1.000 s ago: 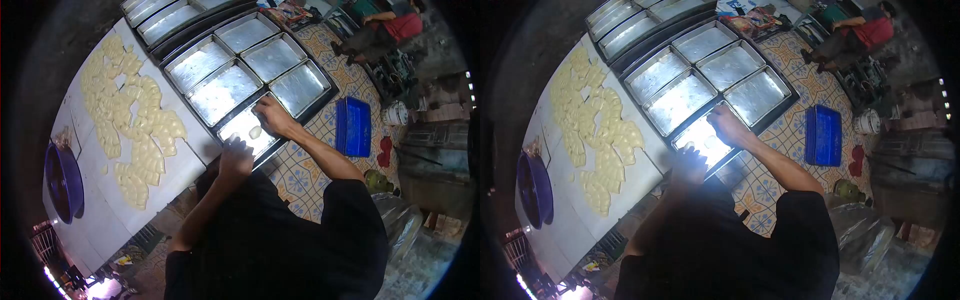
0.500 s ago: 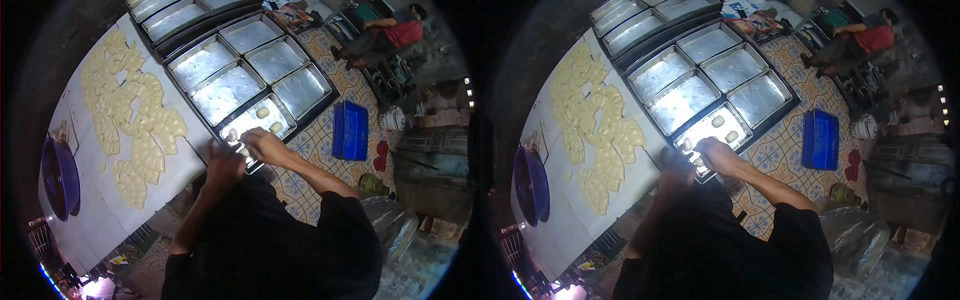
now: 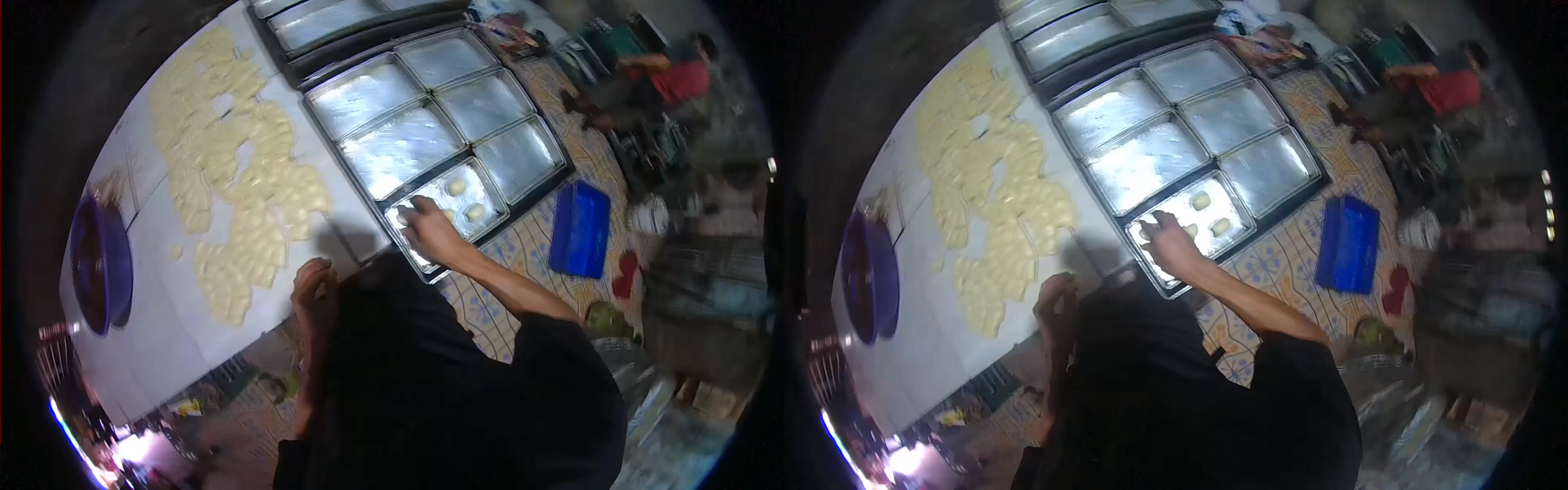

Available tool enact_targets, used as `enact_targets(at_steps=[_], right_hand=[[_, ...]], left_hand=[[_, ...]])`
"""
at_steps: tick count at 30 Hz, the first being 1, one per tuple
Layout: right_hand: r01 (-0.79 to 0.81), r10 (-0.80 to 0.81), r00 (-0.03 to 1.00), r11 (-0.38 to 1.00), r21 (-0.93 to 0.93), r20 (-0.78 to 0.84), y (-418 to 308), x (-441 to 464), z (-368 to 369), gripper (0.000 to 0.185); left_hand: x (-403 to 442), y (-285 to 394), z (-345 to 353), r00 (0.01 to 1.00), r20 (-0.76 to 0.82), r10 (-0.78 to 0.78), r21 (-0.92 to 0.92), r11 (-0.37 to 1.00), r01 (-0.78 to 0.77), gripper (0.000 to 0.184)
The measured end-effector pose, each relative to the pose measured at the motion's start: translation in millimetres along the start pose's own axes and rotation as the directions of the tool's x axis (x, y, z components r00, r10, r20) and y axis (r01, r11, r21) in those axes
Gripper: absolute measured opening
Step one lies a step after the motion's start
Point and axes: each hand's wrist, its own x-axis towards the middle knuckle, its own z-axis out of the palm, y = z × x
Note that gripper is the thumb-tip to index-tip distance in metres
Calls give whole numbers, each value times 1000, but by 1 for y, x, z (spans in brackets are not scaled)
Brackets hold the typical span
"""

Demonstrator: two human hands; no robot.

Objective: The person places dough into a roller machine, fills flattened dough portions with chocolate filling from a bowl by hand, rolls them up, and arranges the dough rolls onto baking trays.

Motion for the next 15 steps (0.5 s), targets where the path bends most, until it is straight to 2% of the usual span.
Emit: enact_targets(at_steps=[1,2,5,7,8,9,10,11,12,14,15], right_hand=[[-74,71,995,996,42,66,-8,-3,-15,40],[-65,63,995,998,23,81,-20,-4,-34,40],[-37,43,977,999,34,-207,-60,-5,-50,28],[-74,108,991,931,357,-77,-92,3,-36,23],[-61,59,998,920,388,17,-110,9,-21,23],[-152,90,984,869,471,151,-122,14,7,22],[52,-75,995,952,302,66,-120,18,48,28],[50,-65,996,974,221,64,-135,24,65,30],[82,-69,993,988,132,-99,-139,37,93,29],[64,-59,924,998,3,-378,-149,61,132,26],[10,27,928,995,98,-370,-148,67,143,24]], left_hand=[[-7,-6,-12,997,-46,-64,-3,998,64,5],[-15,-12,-21,988,-89,-123,-14,992,122,4],[-24,-27,-47,952,-209,-222,-33,975,220,7],[-26,-41,-59,931,-292,-220,6,973,232,10],[-19,-36,-64,926,-280,-252,-26,967,255,13],[-11,-35,-69,935,-278,-222,-1,973,231,13],[-1,-36,-71,945,-269,-185,17,980,197,13],[6,-38,-70,957,-252,-144,26,987,156,13],[6,-65,-65,940,-171,-295,-92,955,283,20],[28,-63,-56,987,-87,-132,-211,971,112,27],[41,-63,-55,997,-57,-50,-270,962,32,31]])
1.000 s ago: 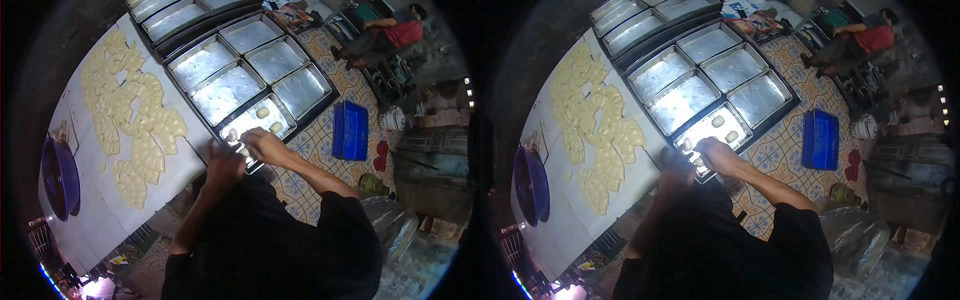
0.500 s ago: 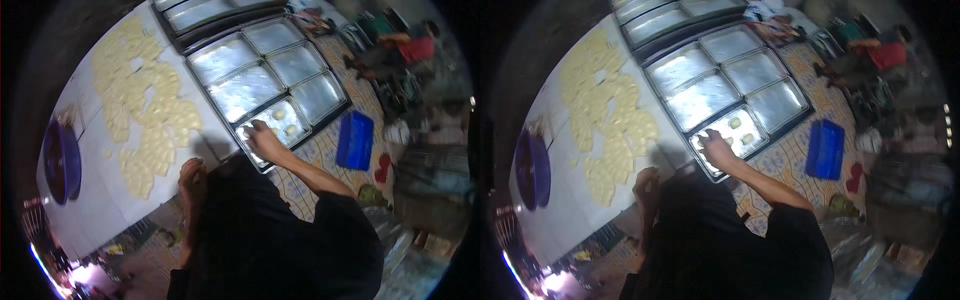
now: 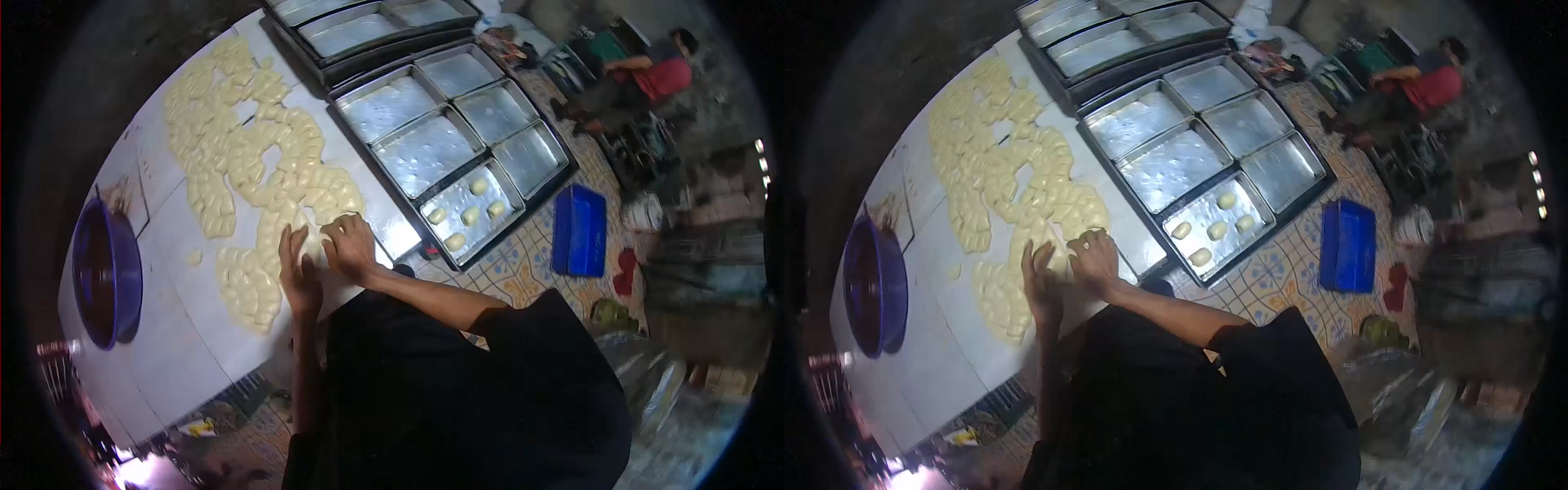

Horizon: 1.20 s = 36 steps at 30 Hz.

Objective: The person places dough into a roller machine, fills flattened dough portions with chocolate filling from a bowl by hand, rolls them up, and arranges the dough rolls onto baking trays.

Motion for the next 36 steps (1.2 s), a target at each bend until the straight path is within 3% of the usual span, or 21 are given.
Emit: enact_targets(at_steps=[2,3,5,7,8,9,10,12,13,14,16,18,20,22,25,28,30,31,33,34,36], right_hand=[[-160,157,987,977,143,28,-3,5,9,19],[-400,389,915,838,371,109,-12,2,1,14],[-492,513,836,541,682,196,-2,-14,-13,12],[-287,343,938,711,642,39,-24,-24,-85,16],[-231,389,921,523,821,11,-36,-28,-109,19],[-235,473,880,503,832,-38,-69,-21,-140,18],[-47,245,939,787,616,-242,-74,-18,-157,22],[-124,175,946,973,195,-273,-112,-12,-167,29],[-38,31,976,999,-30,-215,-127,-10,-157,31],[1,7,996,996,89,-85,-145,-10,-137,28],[191,-226,941,969,156,253,-146,-19,-90,26],[11,-57,994,893,451,90,-163,-21,-67,22],[31,-21,999,966,256,-43,-189,-3,-57,25],[24,-57,991,969,245,125,-210,7,-30,30],[43,-149,966,899,437,213,-222,9,15,29],[-24,-134,958,843,538,252,-258,18,45,27],[-45,-198,910,827,561,365,-269,16,66,20],[-83,-208,883,814,575,421,-264,20,79,20],[-151,-181,856,808,570,484,-268,33,93,30],[-41,-318,829,785,619,459,-281,39,97,35],[155,-553,735,701,696,393,-312,39,107,44]], left_hand=[[22,-19,1,937,304,170,181,956,-232,47],[28,-31,5,886,418,201,166,942,-292,53],[40,-35,6,735,663,140,257,880,-399,61],[42,-36,11,683,723,101,394,752,-528,67],[41,-34,10,680,723,126,394,732,-555,67],[36,-39,12,727,669,157,367,780,-507,61],[30,-34,9,797,584,154,322,857,-402,51],[28,8,-12,827,549,-119,-97,974,205,44],[25,29,-24,809,548,-213,-330,834,443,43],[20,39,-39,687,667,-287,-535,458,710,41],[17,55,-67,659,729,-186,-624,215,751,45],[18,45,-95,681,628,-376,-697,118,708,39],[13,42,-124,808,480,-343,-821,149,551,40],[3,31,-153,796,531,-292,-813,90,575,56],[-7,33,-178,916,304,-262,-887,273,373,60],[-18,16,-219,981,-46,-189,-501,854,141,31],[-29,11,-232,902,-237,-361,-545,818,184,17],[-31,9,-237,840,-389,-380,-404,889,215,14],[-28,9,-253,854,-502,-136,-207,978,34,11],[-26,4,-259,855,-518,33,-40,997,-62,10],[-28,5,-272,858,-243,-453,-526,805,275,4]])
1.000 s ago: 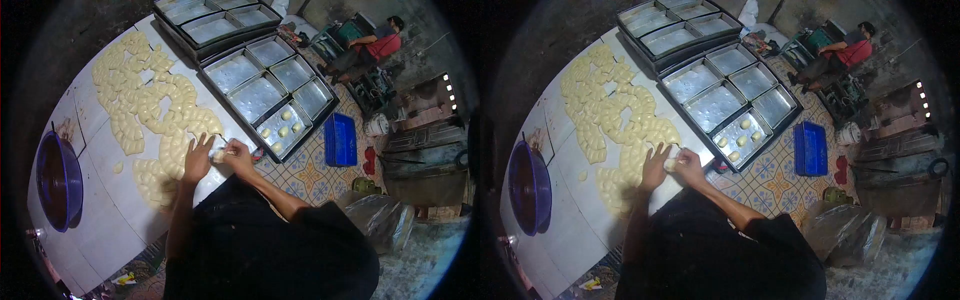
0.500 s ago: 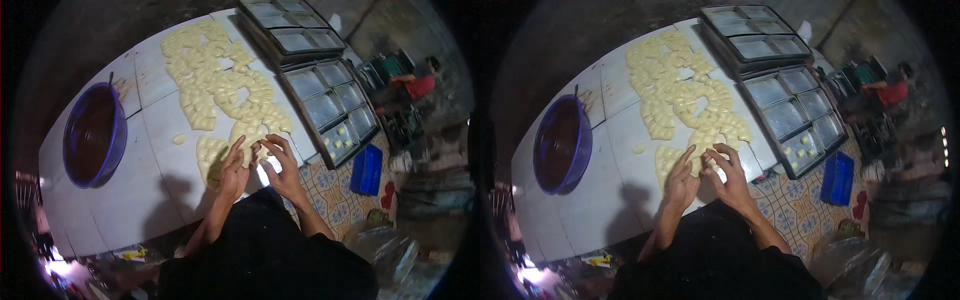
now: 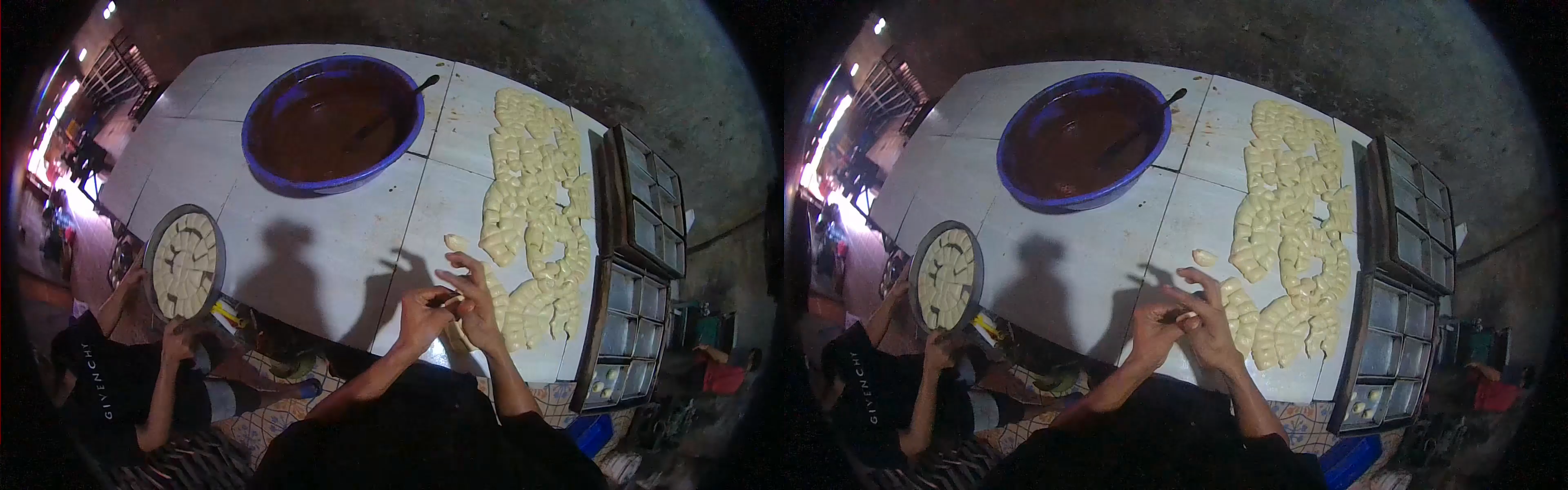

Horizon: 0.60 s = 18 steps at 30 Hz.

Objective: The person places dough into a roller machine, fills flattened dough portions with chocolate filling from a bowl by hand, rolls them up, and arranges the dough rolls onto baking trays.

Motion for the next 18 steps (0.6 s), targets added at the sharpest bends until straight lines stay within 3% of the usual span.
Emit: enact_targets(at_steps=[1,2,4,6,7,8,9,11,12,13,14,16,17,18], right_hand=[[-120,110,992,969,215,56,9,-2,13,68],[-98,80,988,986,132,135,21,6,10,67],[-189,177,975,978,89,132,29,22,6,72],[-251,208,964,916,312,164,50,34,-3,80],[-301,246,949,892,339,196,64,34,-7,87],[-351,283,932,863,362,227,78,34,-10,95],[-400,320,912,832,383,257,91,34,-13,103],[-360,332,931,772,524,151,84,45,-14,106],[-357,369,924,745,563,98,82,48,-16,102],[-347,373,926,791,504,53,87,49,-18,100],[-338,372,928,831,443,10,92,49,-18,97],[-340,397,917,822,457,-33,98,48,-13,89],[-364,422,906,786,500,-4,103,46,-10,88],[-391,449,893,744,541,28,108,44,-7,87]], left_hand=[[7,0,-6,973,161,-166,-521,823,227,3],[12,-4,-12,959,197,-201,-607,743,281,17],[27,-9,-17,926,287,-244,-747,548,376,49],[51,25,-23,866,500,3,-795,398,458,78],[67,40,-27,805,578,133,-792,327,515,93],[90,41,-33,764,594,251,-766,467,442,118],[114,48,-45,774,584,246,-709,618,339,117],[184,62,-84,927,339,161,-448,894,9,84],[219,84,-96,977,161,138,-219,970,-100,71],[254,106,-110,997,75,-13,198,980,-2,70],[282,123,-121,991,-66,-113,569,812,131,70],[332,91,-143,970,-225,-87,853,463,240,71],[342,62,-142,979,-132,157,849,527,30,76],[351,34,-142,920,-30,390,840,509,-188,83]])
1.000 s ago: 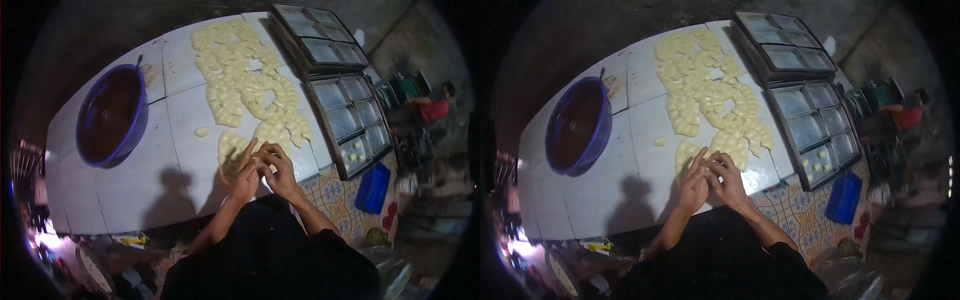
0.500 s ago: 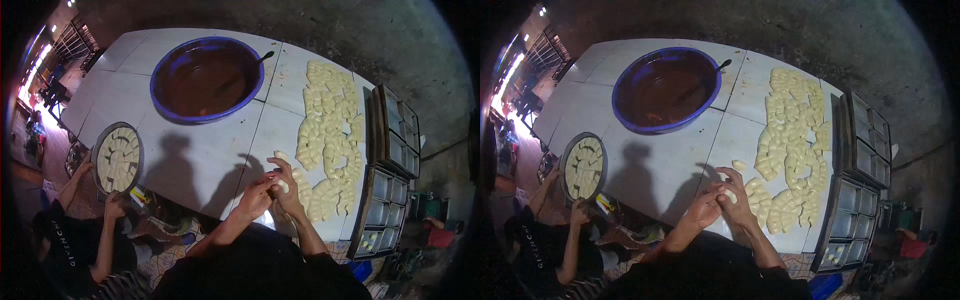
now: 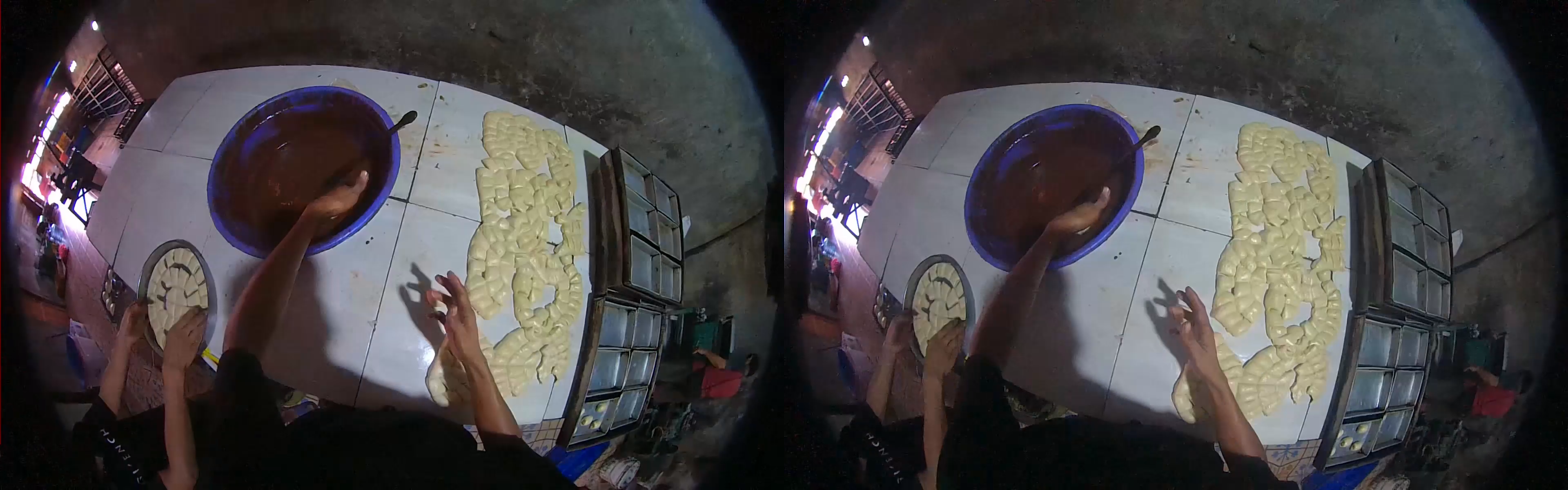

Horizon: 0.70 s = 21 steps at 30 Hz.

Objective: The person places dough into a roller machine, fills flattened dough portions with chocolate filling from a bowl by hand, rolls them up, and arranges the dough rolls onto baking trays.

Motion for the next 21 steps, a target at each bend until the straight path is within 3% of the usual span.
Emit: enact_targets(at_steps=[1,3,6,7,8,9,11,12,13,14,15,16,17,18,19,20,21], right_hand=[[-46,47,998,998,32,-41,-1,-1,7,83],[-60,61,998,996,64,-25,4,-1,8,79],[-48,50,998,996,73,-36,2,-4,12,70],[-38,41,998,997,71,-39,4,-3,12,69],[-28,31,998,997,74,-46,6,-4,15,68],[-12,19,998,994,108,-60,6,-2,20,63],[-160,174,985,916,369,-6,11,3,25,60],[-226,242,970,843,489,30,13,4,27,58],[-308,341,937,711,633,73,2,3,32,49],[-360,376,916,610,706,142,9,-2,28,37],[-272,371,929,650,710,17,15,-9,27,29],[-187,362,926,688,701,-108,14,-16,29,24],[-240,419,899,715,656,-128,4,-26,18,19],[-134,237,939,920,368,-250,-2,-38,20,20],[-19,25,952,1000,25,-305,-12,-48,24,23],[85,-186,939,941,-328,-290,-22,-59,24,27],[151,-337,925,747,-647,-174,-29,-71,20,39]], left_hand=[[3,-4,-15,865,420,-276,4,953,302,84],[13,-23,-12,444,716,-539,105,713,694,87],[-4,2,-37,742,477,-470,-86,816,572,82],[-18,-12,-35,892,403,-207,-1,974,226,78],[-34,8,-47,954,289,76,161,979,-127,76],[-61,32,-52,972,204,121,278,944,-176,75],[-112,108,-68,976,201,-90,-111,987,114,76],[-134,126,-65,878,394,-273,-526,716,459,77],[-158,135,-54,815,501,-292,-646,501,576,78],[-179,142,-46,746,605,-279,-703,253,664,80],[-197,145,-40,725,654,-217,-716,135,685,80],[-216,151,-34,740,600,-304,-765,54,642,69],[-227,161,-30,745,563,-357,-756,139,639,63],[-238,170,-28,754,520,-402,-742,225,632,57],[-251,172,-24,742,567,-359,-765,104,635,47],[-260,178,-24,771,558,-308,-749,214,627,46],[-269,186,-25,792,556,-251,-724,321,610,46]])
